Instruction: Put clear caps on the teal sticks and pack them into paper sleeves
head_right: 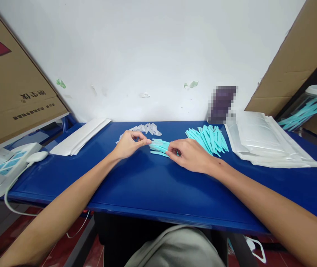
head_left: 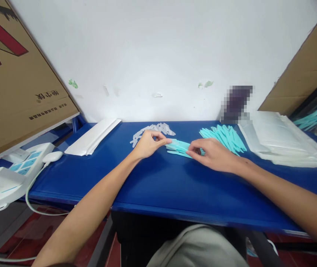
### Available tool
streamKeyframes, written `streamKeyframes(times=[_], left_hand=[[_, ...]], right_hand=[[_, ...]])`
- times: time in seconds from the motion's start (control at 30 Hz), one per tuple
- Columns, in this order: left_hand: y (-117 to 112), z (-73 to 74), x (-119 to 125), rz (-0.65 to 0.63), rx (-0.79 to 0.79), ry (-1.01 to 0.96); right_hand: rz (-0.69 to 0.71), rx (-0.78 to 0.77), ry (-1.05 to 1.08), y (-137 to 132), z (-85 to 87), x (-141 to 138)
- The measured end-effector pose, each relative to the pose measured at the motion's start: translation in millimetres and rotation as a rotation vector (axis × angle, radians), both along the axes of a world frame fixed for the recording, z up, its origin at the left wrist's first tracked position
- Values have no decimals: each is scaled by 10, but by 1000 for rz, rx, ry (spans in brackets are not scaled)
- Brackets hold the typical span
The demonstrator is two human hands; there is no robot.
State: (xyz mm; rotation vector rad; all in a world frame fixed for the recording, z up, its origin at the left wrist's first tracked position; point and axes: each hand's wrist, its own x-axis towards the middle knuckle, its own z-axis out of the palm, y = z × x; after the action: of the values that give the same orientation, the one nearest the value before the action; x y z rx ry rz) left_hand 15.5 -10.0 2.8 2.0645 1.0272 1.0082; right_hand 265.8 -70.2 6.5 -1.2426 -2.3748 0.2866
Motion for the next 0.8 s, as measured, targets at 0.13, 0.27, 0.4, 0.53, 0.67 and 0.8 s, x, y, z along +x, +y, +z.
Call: streamKeyframes(times=[0.13, 0.27, 0.4, 0.53, 0.67, 0.8], left_hand=[[56, 11, -80, 74, 51, 45], [222, -23, -322, 275, 165, 219], [401, -42, -630, 399, 322, 490], [557, -58, -995, 717, 351, 660], [691, -34, -1524, 971, 100, 735], [790, 47, -2068, 941, -219, 809]], right_hand=[[22, 12, -35, 16, 8, 32], [2, 53, -191, 69, -22, 87], [-76, 66, -276, 86, -76, 115], [-78, -26, -296, 78, -93, 116], [-93, -170, -406, 215, 48, 55], [3, -260, -576, 448, 259, -156]])
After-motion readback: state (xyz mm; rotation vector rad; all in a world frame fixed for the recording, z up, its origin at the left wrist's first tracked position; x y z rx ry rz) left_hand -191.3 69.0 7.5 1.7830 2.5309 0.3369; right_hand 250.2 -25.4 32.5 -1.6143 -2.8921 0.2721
